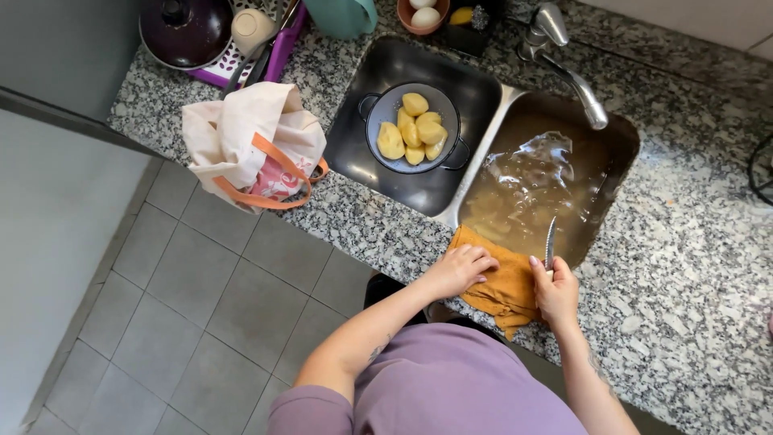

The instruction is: The person peels potatoes over a kitchen sink using a small knife, rinsing each potato under running water and placing it into a colander. They retrieve additional potatoes from a cloth bag and continue peeling them one by one.

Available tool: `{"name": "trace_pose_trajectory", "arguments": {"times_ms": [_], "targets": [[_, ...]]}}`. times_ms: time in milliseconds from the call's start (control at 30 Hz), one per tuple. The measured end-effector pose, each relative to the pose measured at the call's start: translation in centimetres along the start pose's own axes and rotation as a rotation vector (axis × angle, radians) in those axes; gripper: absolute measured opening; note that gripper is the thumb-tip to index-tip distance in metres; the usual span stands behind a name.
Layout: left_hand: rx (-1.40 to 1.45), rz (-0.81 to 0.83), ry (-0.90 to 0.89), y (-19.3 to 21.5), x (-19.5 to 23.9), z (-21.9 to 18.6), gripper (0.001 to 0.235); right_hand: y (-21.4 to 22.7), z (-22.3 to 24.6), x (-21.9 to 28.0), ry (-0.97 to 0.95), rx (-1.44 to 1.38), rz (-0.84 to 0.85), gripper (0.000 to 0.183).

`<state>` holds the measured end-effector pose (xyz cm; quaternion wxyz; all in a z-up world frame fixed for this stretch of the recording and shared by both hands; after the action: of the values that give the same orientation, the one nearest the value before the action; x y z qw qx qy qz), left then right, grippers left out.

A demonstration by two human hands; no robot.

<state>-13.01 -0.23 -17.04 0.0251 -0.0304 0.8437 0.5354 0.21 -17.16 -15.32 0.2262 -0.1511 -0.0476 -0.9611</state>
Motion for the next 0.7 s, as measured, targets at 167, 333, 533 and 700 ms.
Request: {"name": "trace_pose_trajectory", "arguments": {"times_ms": [167,333,533,700], "targets": [[0.282,0.043,-0.027,1.6,0.0,1.2,0.039,-0.6,1.1,0.4,-0.034,-0.015,-0.003,0.026],[0.523,0.089,-0.011,6.0,0.2,1.1,0.03,2.9,-0.2,-0.8,0.012,0.06,-0.122,0.02],[0.558,0.109,0.128,8.3,1.1,3.4,0.023,7.3,2.4,0.3,0.147,0.37,-0.324,0.025],[0.44,-0.016,0.304,12.8,2.2,7.6,0.027,7.7,0.0,0.0,0.184,0.375,-0.282,0.023]]}}
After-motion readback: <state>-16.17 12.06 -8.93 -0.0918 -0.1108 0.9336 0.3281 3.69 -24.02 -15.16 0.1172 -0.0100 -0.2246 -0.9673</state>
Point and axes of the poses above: each hand's wrist, its own x-axis away from the middle knuckle, its own y-axis out of the back of the hand, z = x × y, the point moved 1 cm from there along -x, towards the middle knuckle, and after that the axes turned 8 degrees about -x, right-handed, at the moved point
